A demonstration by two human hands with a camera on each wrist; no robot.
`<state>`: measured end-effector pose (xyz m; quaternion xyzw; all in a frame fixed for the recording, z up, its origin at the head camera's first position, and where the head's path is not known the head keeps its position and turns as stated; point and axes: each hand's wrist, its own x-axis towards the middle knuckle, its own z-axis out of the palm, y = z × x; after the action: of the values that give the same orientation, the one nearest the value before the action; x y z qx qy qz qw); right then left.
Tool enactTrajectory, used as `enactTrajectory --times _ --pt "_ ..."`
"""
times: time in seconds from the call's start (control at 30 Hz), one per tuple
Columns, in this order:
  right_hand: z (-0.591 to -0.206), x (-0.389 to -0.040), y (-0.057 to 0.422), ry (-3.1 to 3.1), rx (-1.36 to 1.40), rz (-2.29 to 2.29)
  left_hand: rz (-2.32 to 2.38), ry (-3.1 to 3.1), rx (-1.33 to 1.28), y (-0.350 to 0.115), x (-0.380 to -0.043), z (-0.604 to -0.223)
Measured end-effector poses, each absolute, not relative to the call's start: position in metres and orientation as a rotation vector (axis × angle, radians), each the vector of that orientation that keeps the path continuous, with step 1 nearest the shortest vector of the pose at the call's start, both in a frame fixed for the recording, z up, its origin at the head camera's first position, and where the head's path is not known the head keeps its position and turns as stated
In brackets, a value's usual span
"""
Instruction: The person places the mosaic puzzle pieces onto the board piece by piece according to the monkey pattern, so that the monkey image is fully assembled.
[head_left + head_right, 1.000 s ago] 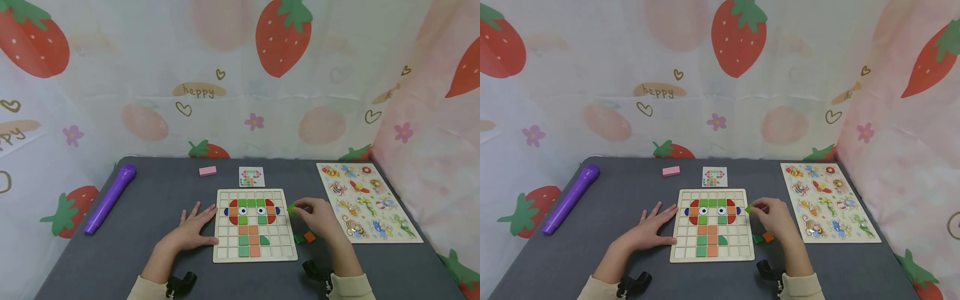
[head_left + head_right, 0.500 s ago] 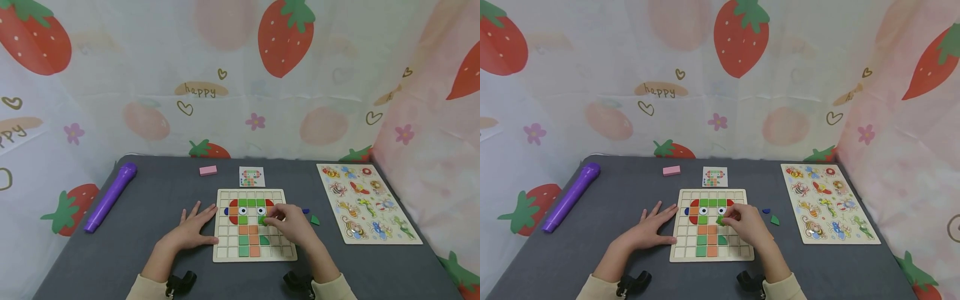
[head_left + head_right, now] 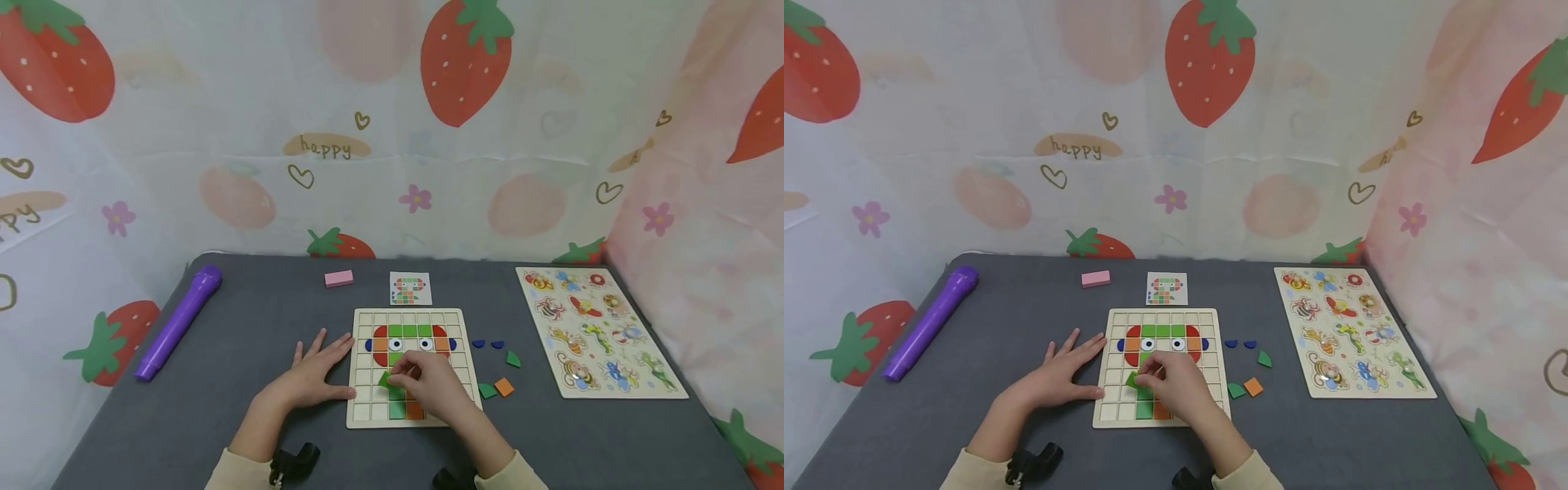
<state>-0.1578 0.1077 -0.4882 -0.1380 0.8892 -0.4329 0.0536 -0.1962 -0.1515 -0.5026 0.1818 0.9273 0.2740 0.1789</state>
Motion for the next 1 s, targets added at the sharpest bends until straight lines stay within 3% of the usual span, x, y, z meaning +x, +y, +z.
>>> enactTrajectory --times 0.63,1.0 --pt "-0.502 -0.148 0.085 3.046 -0.614 -0.755 0.784 2.633 0.521 -0.152 -0.194 -0.502" --pt "-0.500 -0.151 0.086 3.017 -0.412 -0.791 0.793 2.622 0.536 -0.152 -0.195 -0.501"
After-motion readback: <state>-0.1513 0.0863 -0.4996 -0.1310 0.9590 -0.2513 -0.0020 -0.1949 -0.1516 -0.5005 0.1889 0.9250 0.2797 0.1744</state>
